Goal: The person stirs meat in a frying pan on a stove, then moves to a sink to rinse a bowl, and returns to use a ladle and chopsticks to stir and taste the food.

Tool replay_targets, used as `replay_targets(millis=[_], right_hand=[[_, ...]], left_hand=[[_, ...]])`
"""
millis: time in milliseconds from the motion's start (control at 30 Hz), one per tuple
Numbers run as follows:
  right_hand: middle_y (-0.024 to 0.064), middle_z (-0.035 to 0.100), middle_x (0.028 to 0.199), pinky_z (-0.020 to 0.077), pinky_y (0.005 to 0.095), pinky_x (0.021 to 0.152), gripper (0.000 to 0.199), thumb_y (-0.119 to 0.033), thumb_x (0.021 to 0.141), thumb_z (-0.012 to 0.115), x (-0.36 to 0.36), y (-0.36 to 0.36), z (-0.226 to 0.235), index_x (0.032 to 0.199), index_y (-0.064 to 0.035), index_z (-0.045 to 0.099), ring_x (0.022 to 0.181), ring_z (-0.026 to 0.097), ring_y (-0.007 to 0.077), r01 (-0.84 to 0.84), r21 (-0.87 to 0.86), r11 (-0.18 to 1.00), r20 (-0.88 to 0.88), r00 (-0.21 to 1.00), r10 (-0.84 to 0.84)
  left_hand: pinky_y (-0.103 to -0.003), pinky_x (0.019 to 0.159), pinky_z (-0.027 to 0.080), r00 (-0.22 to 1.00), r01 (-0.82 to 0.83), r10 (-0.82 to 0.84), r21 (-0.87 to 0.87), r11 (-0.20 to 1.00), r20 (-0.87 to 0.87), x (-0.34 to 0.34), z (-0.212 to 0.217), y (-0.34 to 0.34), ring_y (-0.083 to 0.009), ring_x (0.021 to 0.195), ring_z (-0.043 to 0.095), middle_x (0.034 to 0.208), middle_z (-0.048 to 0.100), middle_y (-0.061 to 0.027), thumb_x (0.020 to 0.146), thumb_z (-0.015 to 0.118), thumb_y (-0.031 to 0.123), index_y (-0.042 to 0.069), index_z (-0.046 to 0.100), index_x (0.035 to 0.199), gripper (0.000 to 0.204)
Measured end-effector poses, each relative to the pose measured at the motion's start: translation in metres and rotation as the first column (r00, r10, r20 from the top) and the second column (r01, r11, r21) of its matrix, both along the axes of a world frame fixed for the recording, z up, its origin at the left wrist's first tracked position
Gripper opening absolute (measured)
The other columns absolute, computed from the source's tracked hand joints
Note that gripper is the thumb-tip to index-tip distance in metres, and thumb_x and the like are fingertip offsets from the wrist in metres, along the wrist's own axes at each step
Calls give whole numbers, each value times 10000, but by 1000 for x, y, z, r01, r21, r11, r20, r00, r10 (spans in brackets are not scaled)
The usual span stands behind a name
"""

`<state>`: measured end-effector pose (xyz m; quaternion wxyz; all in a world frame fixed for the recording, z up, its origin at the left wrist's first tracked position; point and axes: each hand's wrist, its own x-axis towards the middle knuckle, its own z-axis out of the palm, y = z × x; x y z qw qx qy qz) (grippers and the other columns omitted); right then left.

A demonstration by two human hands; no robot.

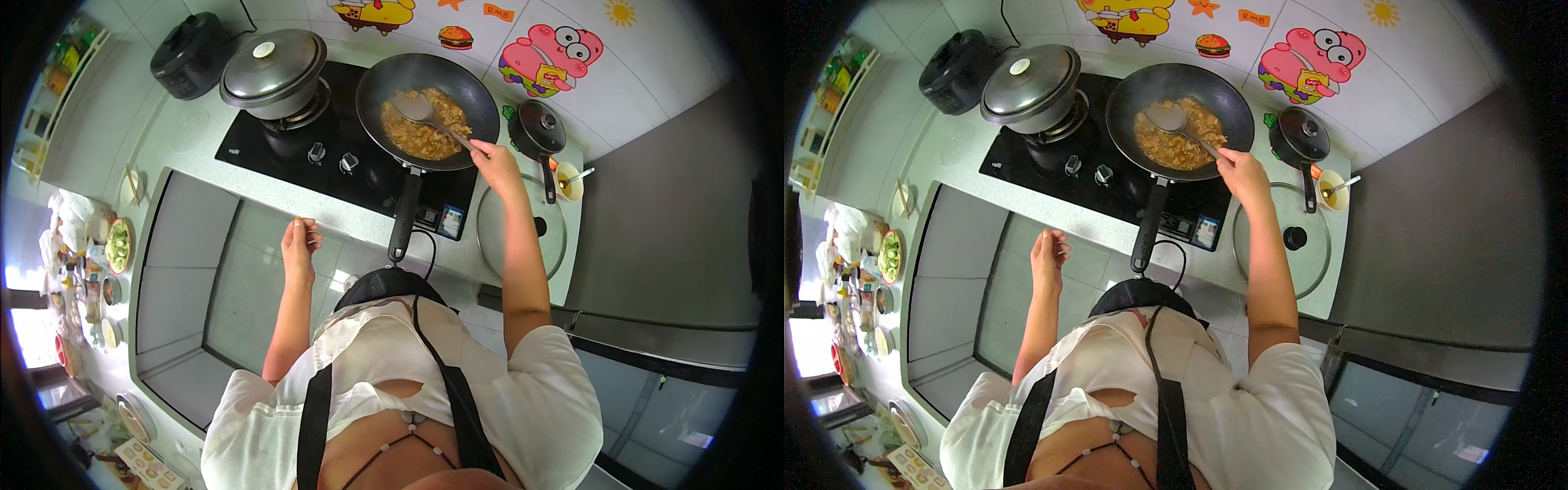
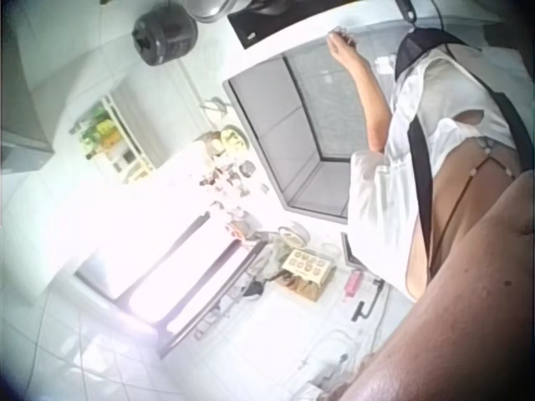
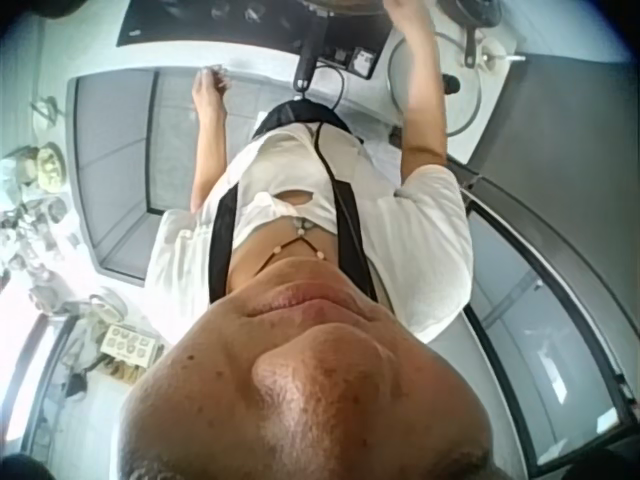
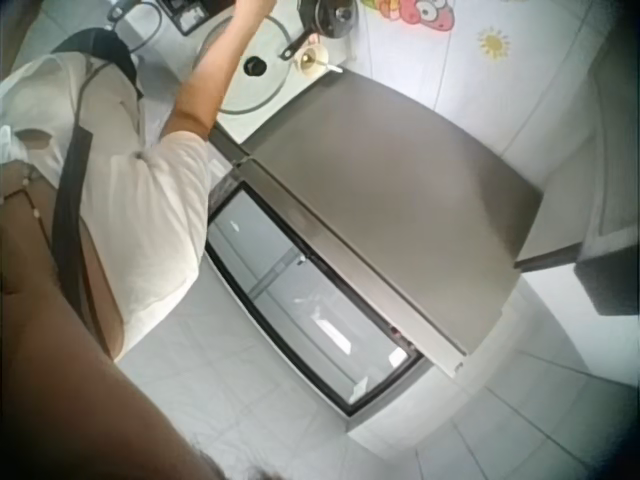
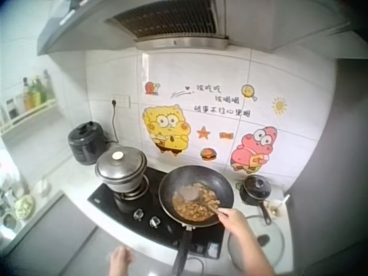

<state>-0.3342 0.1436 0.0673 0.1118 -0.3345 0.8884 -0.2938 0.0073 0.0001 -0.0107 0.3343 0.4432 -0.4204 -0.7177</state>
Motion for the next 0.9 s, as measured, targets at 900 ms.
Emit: replay_targets(millis=[900], right_hand=[[64, 621, 782, 435, 269, 620, 389, -310, 790, 572, -5, 20, 6, 1145, -153, 546, 676, 567, 148, 20, -175, 984, 184, 983, 13]], left_hand=[[-203, 557, 392, 1000, 24, -24, -10, 1000, -2, 1, -5, -3, -75, 624, 500, 766, 555, 3, 896, 428, 304, 87, 545, 860, 249]])
